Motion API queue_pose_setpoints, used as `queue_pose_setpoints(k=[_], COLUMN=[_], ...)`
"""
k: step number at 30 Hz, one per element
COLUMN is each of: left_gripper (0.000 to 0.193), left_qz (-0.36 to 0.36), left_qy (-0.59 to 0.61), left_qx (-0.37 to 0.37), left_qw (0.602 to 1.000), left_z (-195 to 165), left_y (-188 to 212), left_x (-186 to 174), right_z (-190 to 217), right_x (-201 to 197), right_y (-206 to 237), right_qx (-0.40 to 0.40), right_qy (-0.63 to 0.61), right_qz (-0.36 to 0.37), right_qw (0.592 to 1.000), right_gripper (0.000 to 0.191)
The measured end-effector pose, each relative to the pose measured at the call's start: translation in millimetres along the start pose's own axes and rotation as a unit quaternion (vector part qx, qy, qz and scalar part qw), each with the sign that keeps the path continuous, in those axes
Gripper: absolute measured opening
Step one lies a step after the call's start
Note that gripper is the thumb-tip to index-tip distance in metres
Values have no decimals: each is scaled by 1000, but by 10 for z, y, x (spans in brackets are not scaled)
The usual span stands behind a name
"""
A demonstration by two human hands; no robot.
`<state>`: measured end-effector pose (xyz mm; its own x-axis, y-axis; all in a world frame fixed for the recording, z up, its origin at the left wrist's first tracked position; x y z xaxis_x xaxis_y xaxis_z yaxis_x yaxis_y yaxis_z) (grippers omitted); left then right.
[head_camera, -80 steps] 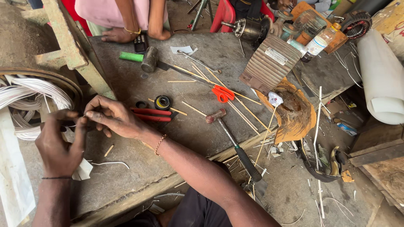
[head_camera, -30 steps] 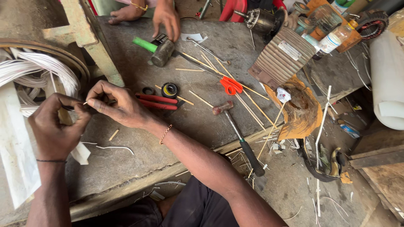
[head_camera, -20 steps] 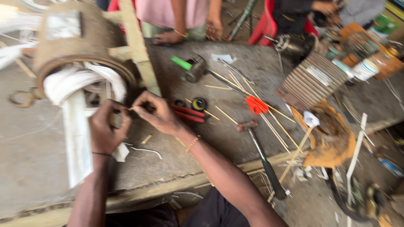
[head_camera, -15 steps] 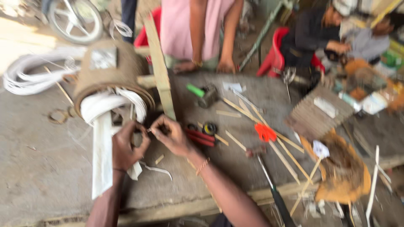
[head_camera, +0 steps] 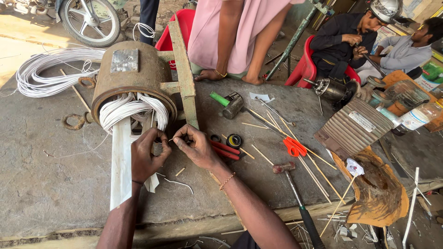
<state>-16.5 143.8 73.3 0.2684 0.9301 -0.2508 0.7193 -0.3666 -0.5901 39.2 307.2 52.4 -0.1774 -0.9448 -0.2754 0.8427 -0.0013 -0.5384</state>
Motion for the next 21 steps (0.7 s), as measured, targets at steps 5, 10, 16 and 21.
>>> queue_pose_setpoints(k=[5,10,16,21], left_gripper=[16,14,13,17], left_qz=[27,38,30,13], left_qy=[-36,-40,2,-11], left_qx=[-2,-10,7,2], left_qw=[999,998,1000,1000], left_z=[-41,3,29,18], left_y=[13,8,-2,2], left_x=[15,33,26,2], right_z=[4,-10,40,47], right_x=[-6,-11,-16,-14], right_y=[10,11,-3,0], right_qx=[5,10,5,-2], right_qy=[10,2,27,24], right_qz=[0,2,10,7], right_qw=[1000,1000,1000,1000], right_gripper=[29,30,31,30])
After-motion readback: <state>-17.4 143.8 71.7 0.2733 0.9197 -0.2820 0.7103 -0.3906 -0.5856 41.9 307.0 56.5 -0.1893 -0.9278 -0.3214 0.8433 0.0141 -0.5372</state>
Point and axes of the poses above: each hand's wrist, its own y-axis away from the middle knuckle, its own x-axis out of the palm, z = x × y, the point moved 6 cm from there along -y, towards the middle knuckle, and after that the axes turned 11 degrees about -x, right-handed, at the moved point
